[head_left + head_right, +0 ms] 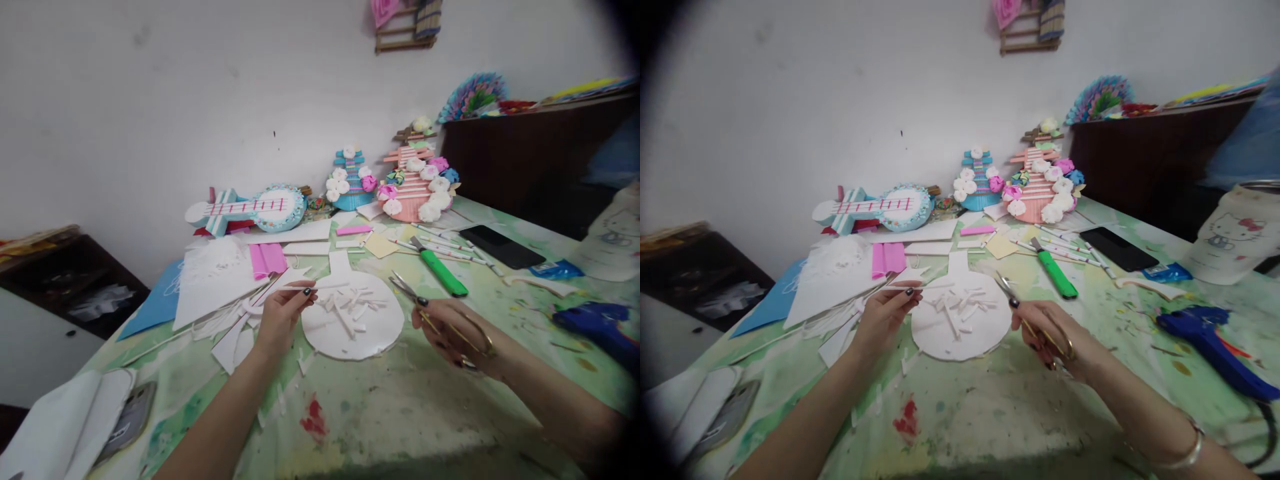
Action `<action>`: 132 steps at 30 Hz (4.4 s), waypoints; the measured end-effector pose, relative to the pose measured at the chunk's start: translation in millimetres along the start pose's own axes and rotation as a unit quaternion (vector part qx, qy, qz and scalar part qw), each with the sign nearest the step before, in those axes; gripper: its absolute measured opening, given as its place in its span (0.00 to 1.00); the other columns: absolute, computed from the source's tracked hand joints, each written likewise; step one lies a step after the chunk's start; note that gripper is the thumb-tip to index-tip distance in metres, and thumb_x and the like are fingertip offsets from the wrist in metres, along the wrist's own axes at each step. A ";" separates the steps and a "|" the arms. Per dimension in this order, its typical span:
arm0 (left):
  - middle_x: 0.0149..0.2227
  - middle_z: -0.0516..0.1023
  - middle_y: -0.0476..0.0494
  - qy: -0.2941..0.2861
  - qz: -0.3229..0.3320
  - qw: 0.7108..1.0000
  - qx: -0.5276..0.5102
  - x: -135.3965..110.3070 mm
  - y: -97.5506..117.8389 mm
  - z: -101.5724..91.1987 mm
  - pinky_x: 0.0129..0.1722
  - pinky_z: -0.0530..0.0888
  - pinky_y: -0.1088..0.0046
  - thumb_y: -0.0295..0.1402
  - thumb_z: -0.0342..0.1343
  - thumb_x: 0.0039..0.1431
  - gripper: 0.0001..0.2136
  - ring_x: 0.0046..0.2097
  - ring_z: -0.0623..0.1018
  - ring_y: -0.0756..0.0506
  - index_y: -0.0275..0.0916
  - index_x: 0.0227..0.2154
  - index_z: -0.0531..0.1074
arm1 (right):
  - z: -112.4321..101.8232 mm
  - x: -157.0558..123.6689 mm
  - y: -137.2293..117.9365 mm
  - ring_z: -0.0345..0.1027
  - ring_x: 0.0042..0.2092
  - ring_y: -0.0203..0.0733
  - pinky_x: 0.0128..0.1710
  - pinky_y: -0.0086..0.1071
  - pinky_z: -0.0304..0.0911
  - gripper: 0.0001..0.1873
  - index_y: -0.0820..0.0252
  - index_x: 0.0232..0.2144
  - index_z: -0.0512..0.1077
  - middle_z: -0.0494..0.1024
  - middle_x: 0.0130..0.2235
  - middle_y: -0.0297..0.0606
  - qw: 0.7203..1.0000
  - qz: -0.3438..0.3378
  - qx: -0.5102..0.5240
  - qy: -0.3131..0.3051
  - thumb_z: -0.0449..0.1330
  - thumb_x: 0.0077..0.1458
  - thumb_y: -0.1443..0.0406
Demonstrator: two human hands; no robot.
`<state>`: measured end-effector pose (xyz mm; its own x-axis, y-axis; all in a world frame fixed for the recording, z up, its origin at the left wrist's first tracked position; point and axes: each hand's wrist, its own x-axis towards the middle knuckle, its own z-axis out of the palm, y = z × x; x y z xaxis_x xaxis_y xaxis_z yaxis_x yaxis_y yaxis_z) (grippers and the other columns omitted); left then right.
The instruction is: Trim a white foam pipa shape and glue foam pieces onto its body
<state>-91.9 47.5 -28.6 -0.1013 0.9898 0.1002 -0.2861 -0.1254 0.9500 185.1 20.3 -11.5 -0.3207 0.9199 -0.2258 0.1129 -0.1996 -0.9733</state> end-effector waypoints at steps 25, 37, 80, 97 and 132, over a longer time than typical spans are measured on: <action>0.19 0.76 0.44 -0.042 -0.117 0.973 0.195 -17.5 -15.5 19.3 0.23 0.65 0.81 0.30 0.61 0.43 0.08 0.23 0.73 0.52 0.30 0.28 0.77 | 75.2 4.5 0.0 0.48 0.14 0.27 0.12 0.23 0.45 0.18 0.58 0.30 0.58 0.56 0.19 0.24 0.985 0.122 -0.111 -0.044 0.47 0.56 0.50; 0.16 0.65 0.53 -0.010 -0.093 0.979 0.179 -10.9 -18.8 12.3 0.19 0.57 0.80 0.36 0.60 0.44 0.14 0.18 0.62 0.56 0.30 0.32 0.77 | 74.4 3.9 -0.7 0.47 0.15 0.27 0.13 0.22 0.45 0.18 0.58 0.29 0.58 0.56 0.19 0.24 0.986 0.143 -0.085 -0.002 0.45 0.57 0.50; 0.44 0.74 0.42 -0.218 0.280 0.743 0.568 22.3 -23.8 54.7 0.49 0.64 0.60 0.28 0.58 0.52 0.06 0.48 0.66 0.41 0.41 0.33 0.77 | 6.2 4.4 13.7 0.43 0.14 0.26 0.12 0.24 0.43 0.27 0.58 0.26 0.59 0.53 0.16 0.23 0.998 0.036 -0.026 0.054 0.47 0.50 0.40; 0.33 0.78 0.41 -0.251 0.272 0.696 0.615 44.8 -33.2 46.8 0.44 0.64 0.63 0.27 0.51 0.54 0.10 0.38 0.70 0.45 0.39 0.31 0.78 | 17.7 2.2 8.1 0.55 0.12 0.32 0.09 0.25 0.54 0.29 0.60 0.21 0.62 0.59 0.12 0.29 0.974 0.211 -0.082 -0.023 0.45 0.52 0.41; 0.33 0.73 0.40 -0.227 0.314 0.679 0.624 49.6 -44.3 45.7 0.42 0.66 0.66 0.22 0.52 0.52 0.05 0.40 0.66 0.43 0.33 0.26 0.72 | 27.4 16.6 4.0 0.53 0.12 0.31 0.10 0.25 0.53 0.30 0.61 0.22 0.64 0.59 0.13 0.29 0.976 0.166 -0.137 -0.017 0.44 0.53 0.42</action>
<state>-40.7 105.3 -52.2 0.5547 0.7219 0.4138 0.7364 -0.6574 0.1598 154.5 25.5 -20.2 -0.2539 0.8071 -0.5330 0.4625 -0.3827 -0.7998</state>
